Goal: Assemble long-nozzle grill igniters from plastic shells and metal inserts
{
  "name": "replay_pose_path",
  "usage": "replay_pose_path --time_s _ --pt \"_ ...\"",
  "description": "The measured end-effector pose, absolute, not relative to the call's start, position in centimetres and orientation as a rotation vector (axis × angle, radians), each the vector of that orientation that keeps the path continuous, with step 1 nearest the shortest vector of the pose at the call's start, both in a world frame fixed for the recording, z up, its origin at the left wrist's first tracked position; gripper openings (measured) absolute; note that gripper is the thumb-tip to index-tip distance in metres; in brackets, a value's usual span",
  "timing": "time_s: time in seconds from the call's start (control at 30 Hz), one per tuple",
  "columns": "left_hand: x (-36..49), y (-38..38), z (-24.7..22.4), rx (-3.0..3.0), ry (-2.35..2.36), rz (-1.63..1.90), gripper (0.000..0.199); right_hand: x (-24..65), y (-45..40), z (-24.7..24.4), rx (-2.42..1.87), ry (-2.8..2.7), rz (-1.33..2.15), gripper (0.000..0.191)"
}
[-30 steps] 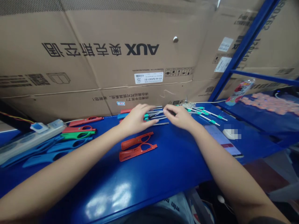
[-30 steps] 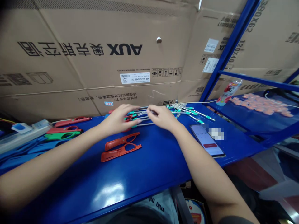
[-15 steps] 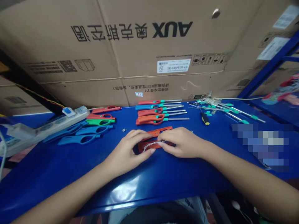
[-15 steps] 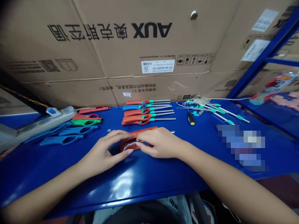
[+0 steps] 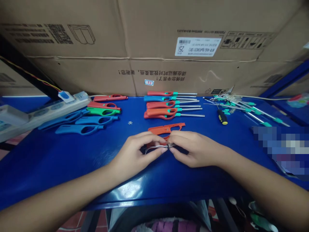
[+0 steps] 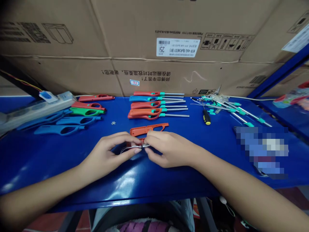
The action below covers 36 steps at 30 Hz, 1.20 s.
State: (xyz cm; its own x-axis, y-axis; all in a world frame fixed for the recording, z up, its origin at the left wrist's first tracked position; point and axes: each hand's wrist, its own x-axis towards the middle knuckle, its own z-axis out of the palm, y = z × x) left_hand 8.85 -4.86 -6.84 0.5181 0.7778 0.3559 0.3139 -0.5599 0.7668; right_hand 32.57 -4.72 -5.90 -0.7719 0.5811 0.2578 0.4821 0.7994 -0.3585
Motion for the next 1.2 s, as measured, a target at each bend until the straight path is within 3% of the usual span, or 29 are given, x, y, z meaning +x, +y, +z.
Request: replay_pose_path --time_s 0.53,0.7,0.9,1.2 --pt "8.23 -5.14 -6.85 2.431 0.680 1.226 0.018 32.83 -4.96 -5.57 -0.680 -2.616 -0.015 0.023" --pt "8.31 -5.11 -6.60 2.419 0.688 1.255 0.016 32.65 -4.94 -5.60 -0.755 -2.581 0.247 0.021" --pt "8.39 -5.09 -6.49 2.392 0.724 1.274 0.017 32.38 -5.23 -5.43 -0.857 -2.451 0.542 0.006" --pt "8.06 -4.90 -6.47 2.403 0.736 1.228 0.016 32.68 -4.54 -5.43 -0.804 -2.516 0.573 0.019"
